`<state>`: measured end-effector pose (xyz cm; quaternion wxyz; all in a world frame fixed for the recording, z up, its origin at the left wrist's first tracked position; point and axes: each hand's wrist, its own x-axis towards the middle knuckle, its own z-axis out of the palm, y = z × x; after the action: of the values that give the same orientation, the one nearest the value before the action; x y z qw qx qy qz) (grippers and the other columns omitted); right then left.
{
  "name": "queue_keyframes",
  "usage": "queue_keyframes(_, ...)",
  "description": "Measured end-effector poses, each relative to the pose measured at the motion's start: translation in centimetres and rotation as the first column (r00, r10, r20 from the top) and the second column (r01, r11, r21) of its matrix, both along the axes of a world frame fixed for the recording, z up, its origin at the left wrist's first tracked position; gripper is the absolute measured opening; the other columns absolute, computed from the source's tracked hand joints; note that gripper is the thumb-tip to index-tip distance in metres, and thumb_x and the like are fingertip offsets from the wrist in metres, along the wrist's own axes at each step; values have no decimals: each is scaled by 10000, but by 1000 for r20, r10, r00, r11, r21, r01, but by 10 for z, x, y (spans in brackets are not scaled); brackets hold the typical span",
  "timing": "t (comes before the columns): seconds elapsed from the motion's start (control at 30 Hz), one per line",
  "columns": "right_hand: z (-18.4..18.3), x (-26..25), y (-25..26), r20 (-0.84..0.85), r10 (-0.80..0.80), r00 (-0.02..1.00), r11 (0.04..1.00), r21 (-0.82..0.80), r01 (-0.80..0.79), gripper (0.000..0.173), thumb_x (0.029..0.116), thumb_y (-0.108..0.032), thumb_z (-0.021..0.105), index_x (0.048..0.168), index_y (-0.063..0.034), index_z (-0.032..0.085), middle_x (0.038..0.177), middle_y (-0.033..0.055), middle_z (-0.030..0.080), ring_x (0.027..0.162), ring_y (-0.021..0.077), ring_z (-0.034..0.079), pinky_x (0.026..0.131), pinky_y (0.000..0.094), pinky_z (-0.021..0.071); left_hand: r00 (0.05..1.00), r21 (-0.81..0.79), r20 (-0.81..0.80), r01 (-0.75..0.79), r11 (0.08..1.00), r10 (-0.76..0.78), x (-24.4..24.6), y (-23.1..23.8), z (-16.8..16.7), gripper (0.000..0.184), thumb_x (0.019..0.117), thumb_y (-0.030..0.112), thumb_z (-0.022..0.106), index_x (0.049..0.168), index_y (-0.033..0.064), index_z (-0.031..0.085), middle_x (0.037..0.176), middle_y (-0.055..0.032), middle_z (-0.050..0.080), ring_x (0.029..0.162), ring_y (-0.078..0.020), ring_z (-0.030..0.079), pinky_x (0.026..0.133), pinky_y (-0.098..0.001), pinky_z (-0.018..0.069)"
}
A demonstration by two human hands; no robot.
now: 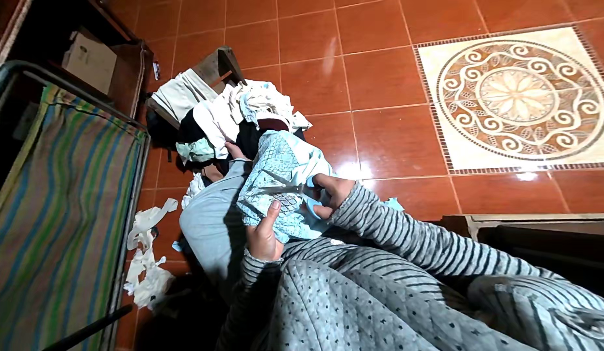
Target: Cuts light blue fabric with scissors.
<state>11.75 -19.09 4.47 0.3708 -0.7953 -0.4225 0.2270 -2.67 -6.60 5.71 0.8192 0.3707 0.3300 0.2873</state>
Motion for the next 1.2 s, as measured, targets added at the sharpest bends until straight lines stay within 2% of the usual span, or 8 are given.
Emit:
queue_keyframes(0.3, 1, 2, 0, 23, 18, 1000, 999, -44, -17, 444, 839, -346, 724, 1058, 34, 661, 828, 186, 697, 719, 356, 681, 657, 578, 532, 1000, -12, 0, 2, 1000, -2, 1, -3, 1, 262, 952, -46, 515, 1212, -17, 510, 995, -105, 729, 916, -188, 737, 854, -399, 627)
queue_keyframes(0.4, 4, 3, 0, -7, 21, 1000, 995, -97, -22, 413, 850, -305, 730, 1072, 37, 664, 858, 210, 705, 780, 395, 697, 705, 617, 529, 1000, -17, -18, -10, 1000, 9, 0, -1, 2, 261, 963, -48, 508, 1223, -17, 504, 1005, -108, 720, 927, -192, 732, 858, -402, 624)
queue_keyframes(0.57, 11, 7, 1, -57, 40, 998, 978, -203, -51, 406, 873, -289, 721, 1125, 23, 659, 929, 209, 712, 861, 392, 700, 770, 618, 527, 999, 4, -31, -32, 999, 32, 1, 0, 0, 282, 957, -56, 523, 1237, -30, 493, 1010, -121, 717, 922, -202, 732, 859, -413, 625)
queue_keyframes(0.7, 10, 6, 0, -36, 43, 998, 982, -181, -49, 469, 834, -342, 748, 1131, 9, 658, 930, 192, 714, 854, 372, 703, 763, 604, 539, 995, 60, -70, -61, 996, 65, 2, 0, 1, 316, 938, -78, 543, 1247, -35, 489, 1016, -110, 707, 934, -179, 724, 865, -390, 621)
queue_keyframes(0.77, 13, 6, 1, -66, 55, 996, 979, -195, -67, 481, 839, -338, 752, 1155, 11, 652, 964, 199, 714, 891, 381, 700, 794, 609, 534, 995, 75, -76, -59, 995, 64, 1, -1, 1, 324, 937, -81, 550, 1252, -36, 490, 1022, -107, 707, 941, -175, 723, 867, -386, 621)
queue_keyframes(1.07, 19, 7, 3, -103, 49, 993, 960, -271, -75, 441, 882, -303, 734, 1160, 28, 647, 965, 218, 711, 907, 401, 695, 817, 622, 520, 998, 83, -48, -25, 996, 29, 1, -4, 3, 312, 937, -96, 537, 1239, -33, 486, 1009, -84, 720, 923, -170, 733, 861, -375, 627)
queue_keyframes(1.2, 14, 3, 1, -113, 35, 993, 972, -227, -60, 417, 893, -313, 719, 1113, 34, 649, 885, 209, 699, 818, 375, 691, 752, 586, 527, 999, 25, -49, -7, 1000, 8, 2, -4, 5, 283, 962, -75, 507, 1240, -21, 488, 1007, -95, 721, 921, -181, 735, 858, -389, 626)
